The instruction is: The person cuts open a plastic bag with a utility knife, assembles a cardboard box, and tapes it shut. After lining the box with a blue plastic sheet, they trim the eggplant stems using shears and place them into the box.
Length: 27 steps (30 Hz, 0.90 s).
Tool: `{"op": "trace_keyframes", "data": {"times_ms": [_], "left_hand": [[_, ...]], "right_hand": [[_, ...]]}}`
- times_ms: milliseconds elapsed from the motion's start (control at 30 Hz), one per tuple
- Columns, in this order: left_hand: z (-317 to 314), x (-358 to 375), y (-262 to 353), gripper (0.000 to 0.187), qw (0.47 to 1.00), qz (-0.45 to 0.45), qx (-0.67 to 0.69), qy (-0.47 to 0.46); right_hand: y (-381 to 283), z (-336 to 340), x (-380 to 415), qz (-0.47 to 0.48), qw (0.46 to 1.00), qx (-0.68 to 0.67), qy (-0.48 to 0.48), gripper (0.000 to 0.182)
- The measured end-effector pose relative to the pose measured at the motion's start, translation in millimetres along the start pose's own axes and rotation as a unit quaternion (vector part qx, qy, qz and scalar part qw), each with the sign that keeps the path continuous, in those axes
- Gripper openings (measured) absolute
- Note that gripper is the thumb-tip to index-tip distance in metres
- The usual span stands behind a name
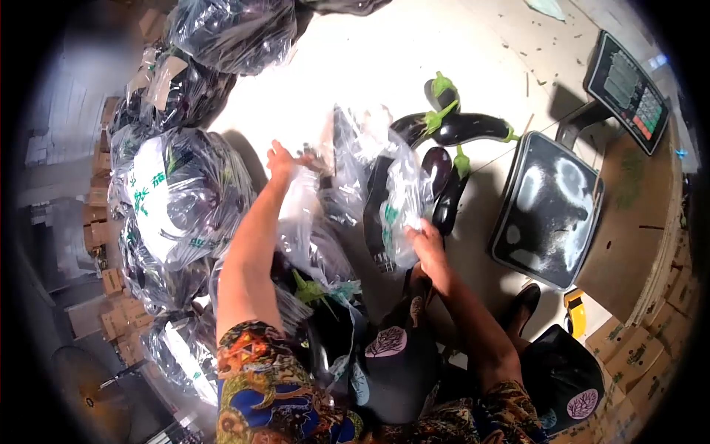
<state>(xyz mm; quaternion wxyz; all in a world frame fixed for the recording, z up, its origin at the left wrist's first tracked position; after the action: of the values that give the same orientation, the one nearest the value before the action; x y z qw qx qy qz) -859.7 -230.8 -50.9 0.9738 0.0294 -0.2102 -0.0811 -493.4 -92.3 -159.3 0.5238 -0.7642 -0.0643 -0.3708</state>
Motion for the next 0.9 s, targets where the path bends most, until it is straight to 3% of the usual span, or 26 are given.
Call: {"op": "trace_keyframes", "data": {"times_ms": [33,67,100,133,167,267,300,333,367,433,467,533,600,667,700,733,800,833,867,900], "left_hand": [[-23,-11,-6,0.099,0.997,0.060,0.048,-0.020],[-75,-54,-45,0.098,0.992,-0.048,0.089,-0.069],[-72,-26,-20,0.098,0.974,-0.084,0.132,-0.167],[-77,-8,-5,0.097,0.960,-0.108,0.160,-0.204],[-81,11,11,0.095,0.943,-0.128,0.190,-0.242],[-93,-5,7,0.075,0.950,-0.174,0.171,-0.195],[-94,-2,3,0.064,0.951,-0.188,0.128,-0.208],[-98,0,0,0.054,0.950,-0.200,0.088,-0.222],[-113,-15,-9,0.051,0.965,-0.156,-0.054,-0.203],[-167,-74,-42,0.052,0.960,-0.234,-0.134,-0.080],[-156,-72,-38,0.052,0.968,-0.204,-0.134,-0.060],[-119,-63,-24,0.055,0.982,-0.124,-0.069,-0.123],[-117,-78,-36,0.059,0.959,-0.180,-0.014,-0.219],[-147,-95,-58,0.065,0.903,-0.308,0.044,-0.297],[-166,-101,-76,0.068,0.887,-0.343,0.051,-0.304],[-166,-87,-74,0.069,0.854,-0.316,0.181,-0.371],[-164,-68,-66,0.059,0.910,-0.167,0.150,-0.350],[-164,-58,-64,0.055,0.926,-0.090,0.138,-0.339],[-135,-41,-48,0.043,0.973,0.015,-0.046,-0.226],[-124,-33,-40,0.039,0.964,0.014,-0.081,-0.252]], "right_hand": [[-14,3,14,0.012,1.000,0.011,-0.019,0.039],[-32,5,30,0.025,0.999,0.022,-0.038,0.037],[-9,5,21,0.041,0.998,0.043,-0.031,0.030],[17,7,12,0.052,0.996,0.064,-0.026,0.024],[-15,8,32,0.063,0.995,0.069,-0.023,0.027],[-15,10,29,0.080,0.967,0.218,0.103,0.048],[-25,7,35,0.004,0.982,0.153,0.112,0.067],[-34,2,39,-0.043,0.986,0.121,0.104,0.073],[-41,-1,41,-0.089,0.987,0.090,0.097,0.079],[-13,0,29,-0.185,0.976,0.083,0.076,0.095],[7,-2,23,-0.164,0.975,0.118,0.089,0.093],[33,-5,22,-0.122,0.968,0.185,0.120,0.089],[10,-1,30,-0.150,0.973,0.167,0.056,0.067],[6,-1,21,-0.149,0.979,0.142,-0.012,0.054],[8,-1,19,-0.144,0.978,0.154,-0.001,0.038],[5,-4,19,-0.152,0.978,0.143,-0.022,0.037],[-3,-5,24,-0.167,0.977,0.121,-0.060,0.035],[-9,-7,28,-0.109,0.985,0.109,-0.076,0.033],[10,-9,22,-0.063,0.990,0.088,-0.085,0.030],[54,-15,2,0.002,0.994,0.028,-0.102,0.027]]}}
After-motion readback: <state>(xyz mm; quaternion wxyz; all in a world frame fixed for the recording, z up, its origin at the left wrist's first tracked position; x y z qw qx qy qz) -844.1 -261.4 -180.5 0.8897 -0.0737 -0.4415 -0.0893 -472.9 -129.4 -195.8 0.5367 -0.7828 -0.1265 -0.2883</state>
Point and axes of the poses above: each hand's wrist, its own x-axis away from the middle knuckle, its own z-axis out of the back of the hand, y = z × x, the point moved 4 cm from there along -x, towards the middle knuckle, and after that the axes turned 15 degrees about -y, right-handed, at the moved point
